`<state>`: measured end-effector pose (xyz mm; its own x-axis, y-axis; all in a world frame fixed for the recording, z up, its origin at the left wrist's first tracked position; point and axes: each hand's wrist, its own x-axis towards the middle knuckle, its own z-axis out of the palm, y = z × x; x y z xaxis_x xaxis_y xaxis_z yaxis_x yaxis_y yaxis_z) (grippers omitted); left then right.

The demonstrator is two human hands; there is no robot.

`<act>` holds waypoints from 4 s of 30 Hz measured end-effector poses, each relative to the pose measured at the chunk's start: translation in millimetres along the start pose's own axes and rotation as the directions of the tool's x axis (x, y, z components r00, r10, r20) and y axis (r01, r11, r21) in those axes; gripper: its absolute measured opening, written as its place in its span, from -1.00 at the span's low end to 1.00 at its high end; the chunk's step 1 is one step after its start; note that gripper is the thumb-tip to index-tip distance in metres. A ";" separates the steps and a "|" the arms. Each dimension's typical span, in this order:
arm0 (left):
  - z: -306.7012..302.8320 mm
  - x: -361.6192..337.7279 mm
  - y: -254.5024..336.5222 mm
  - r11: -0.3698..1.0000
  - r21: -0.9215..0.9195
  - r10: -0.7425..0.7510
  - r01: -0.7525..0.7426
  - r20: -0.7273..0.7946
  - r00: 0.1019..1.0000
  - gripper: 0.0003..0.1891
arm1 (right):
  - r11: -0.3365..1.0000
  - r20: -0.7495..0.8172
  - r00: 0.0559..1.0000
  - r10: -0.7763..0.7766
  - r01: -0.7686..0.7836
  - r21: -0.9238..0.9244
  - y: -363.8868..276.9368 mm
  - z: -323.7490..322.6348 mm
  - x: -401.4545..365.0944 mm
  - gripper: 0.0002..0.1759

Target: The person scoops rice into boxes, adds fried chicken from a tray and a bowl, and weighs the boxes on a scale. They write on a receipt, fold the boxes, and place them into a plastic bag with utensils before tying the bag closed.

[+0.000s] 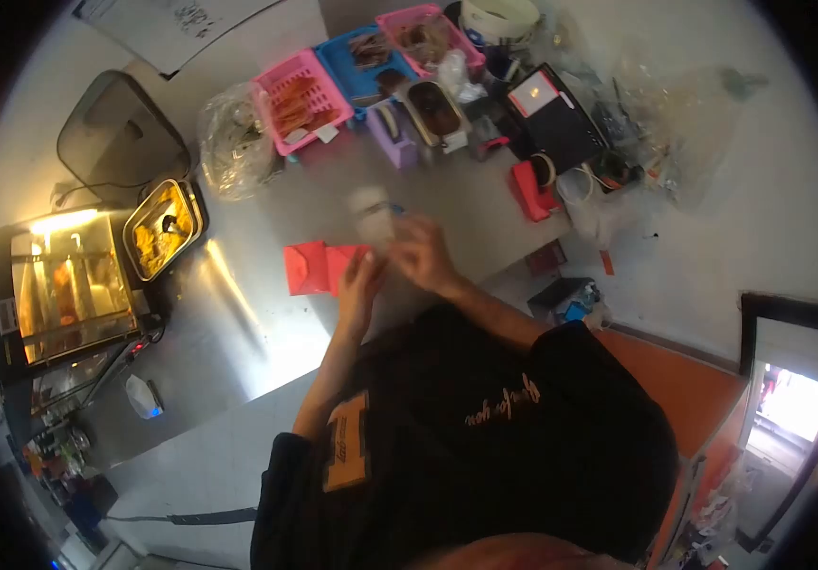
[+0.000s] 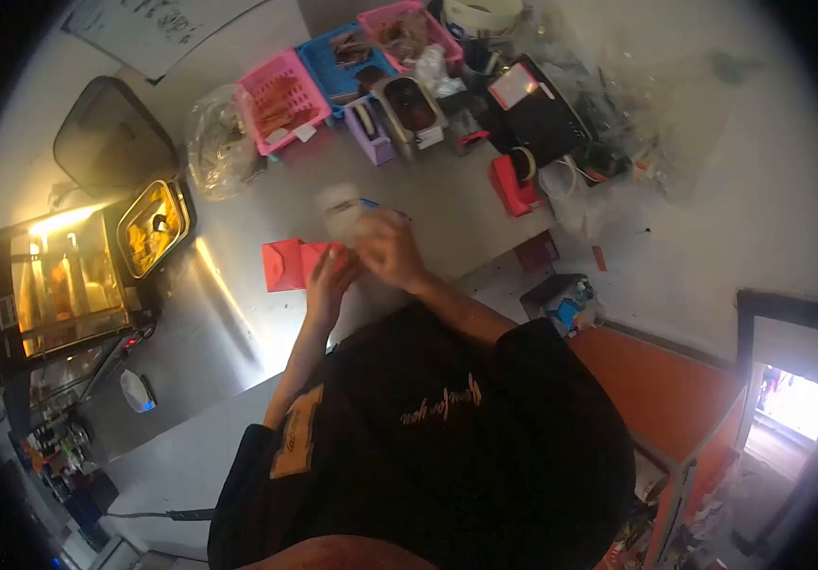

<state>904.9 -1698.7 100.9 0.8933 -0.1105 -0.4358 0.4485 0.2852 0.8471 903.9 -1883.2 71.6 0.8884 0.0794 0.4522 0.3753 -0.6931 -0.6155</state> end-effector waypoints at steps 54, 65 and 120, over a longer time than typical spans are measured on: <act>-76.7 -4.1 -43.4 0.221 0.955 0.621 0.195 -0.293 0.727 -0.33 | 0.684 0.268 0.717 0.643 -0.695 0.220 106.9 113.7 94.6 -0.78; -67.3 0.8 -53.3 0.330 0.933 0.645 0.146 -0.336 0.686 -0.31 | 0.932 0.814 0.464 0.350 -0.086 -0.352 -93.7 192.6 134.1 -0.49; -102.9 18.0 -37.0 0.504 0.859 0.459 -0.090 -0.179 0.870 0.66 | 0.995 0.728 0.682 0.067 -0.100 0.003 64.4 76.4 33.8 -0.25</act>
<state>901.2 -1613.2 30.4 0.9778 0.2048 -0.0447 0.1723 -0.6639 0.7277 978.3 -1870.4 -2.0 0.8238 0.5294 -0.2026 0.2849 -0.6956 -0.6595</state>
